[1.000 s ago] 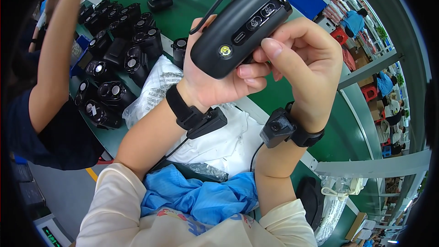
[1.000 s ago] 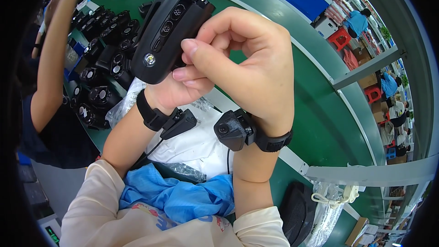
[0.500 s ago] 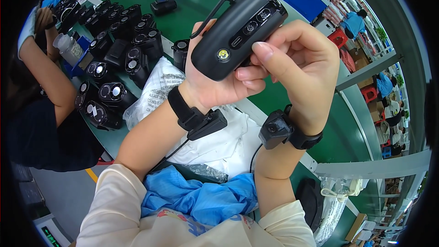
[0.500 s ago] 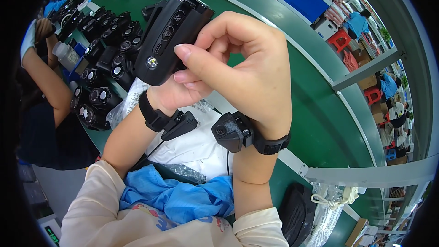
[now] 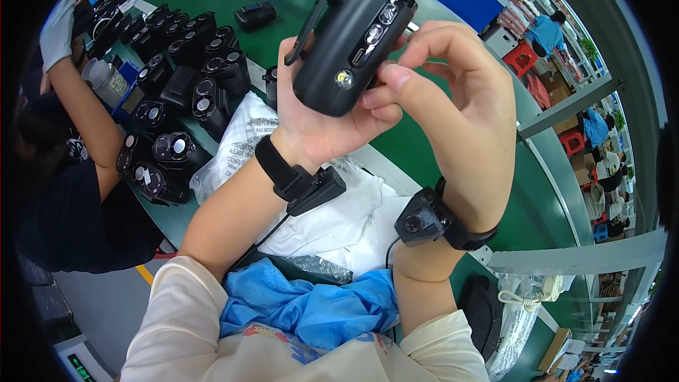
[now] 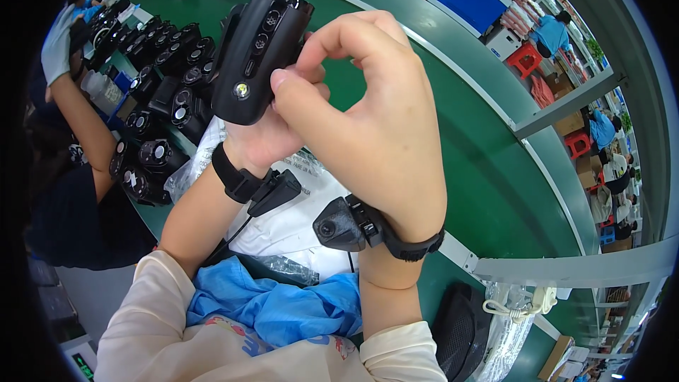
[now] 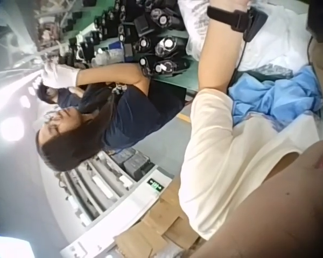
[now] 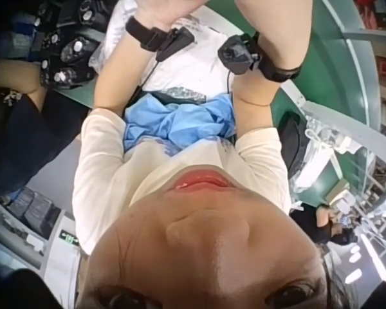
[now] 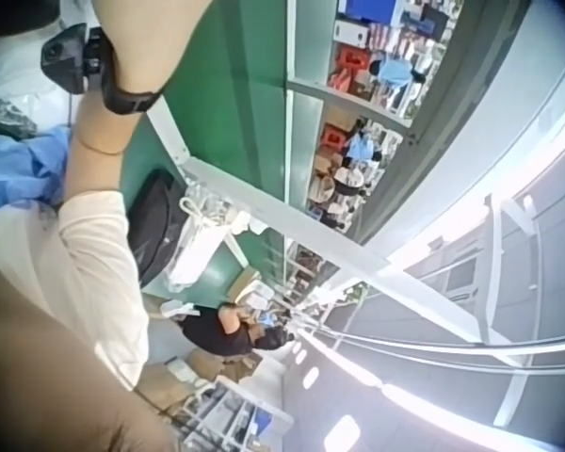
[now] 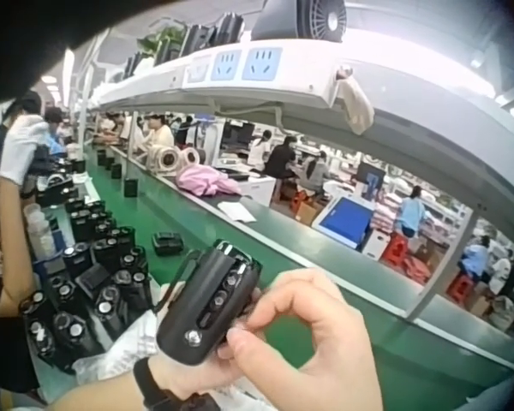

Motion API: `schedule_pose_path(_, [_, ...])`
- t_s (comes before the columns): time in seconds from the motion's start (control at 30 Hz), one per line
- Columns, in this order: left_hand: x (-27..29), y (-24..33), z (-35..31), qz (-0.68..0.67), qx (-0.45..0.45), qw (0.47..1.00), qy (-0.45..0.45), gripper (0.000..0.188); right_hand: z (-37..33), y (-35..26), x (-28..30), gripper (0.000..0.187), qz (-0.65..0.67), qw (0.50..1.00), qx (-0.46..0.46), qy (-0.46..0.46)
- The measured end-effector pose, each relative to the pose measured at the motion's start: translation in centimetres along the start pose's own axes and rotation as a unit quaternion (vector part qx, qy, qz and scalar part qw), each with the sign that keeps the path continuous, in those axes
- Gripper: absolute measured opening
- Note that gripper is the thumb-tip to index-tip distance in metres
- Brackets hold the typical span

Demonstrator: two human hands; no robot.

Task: Cleaning and inspecting handheld electronic devices at a production station.

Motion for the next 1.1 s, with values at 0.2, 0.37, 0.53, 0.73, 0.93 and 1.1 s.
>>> schedule_pose_path(0.2, [-0.8, 0.1, -0.2, -0.016, -0.017, 1.0, -0.004, 0.073, -0.1, 0.3, -1.2, 0.019, 0.02, 0.998, -0.059, 0.01])
schedule_pose_path(0.37, [-0.7, 0.2, -0.4, 0.009, -0.035, 0.999, 0.016, 0.072, 0.0, 0.2, -1.4, 0.023, 0.05, 0.997, -0.064, 0.02])
schedule_pose_path(0.53, [-0.8, 0.3, -0.4, 0.054, -0.025, 0.998, -0.005, 0.071, -0.1, 0.1, -1.2, 0.024, 0.056, 0.996, -0.064, 0.021])
schedule_pose_path(0.73, [-0.4, 0.4, -0.6, 0.032, -0.029, 0.999, 0.031, 0.07, -0.2, -0.2, -1.1, 0.025, 0.045, 0.996, -0.071, 0.019])
schedule_pose_path(0.93, [-0.2, 0.5, -1.2, 0.018, -0.054, 0.998, 0.022, 0.067, -0.1, -0.1, -1.2, 0.027, 0.07, 0.995, -0.07, 0.022])
schedule_pose_path(1.1, [-0.5, 0.6, -1.2, 0.037, -0.055, 0.998, -0.005, 0.068, -0.1, -0.7, -1.5, 0.029, 0.088, 0.994, -0.048, 0.041])
Point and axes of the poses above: each hand's wrist, its own z-axis towards the middle knuckle, its own x-axis out of the back of the hand, y = z × x, the point moved 6 cm from there along z, towards the middle knuckle, and after that the axes turned 15 degrees about x, right-handed, at the moved point
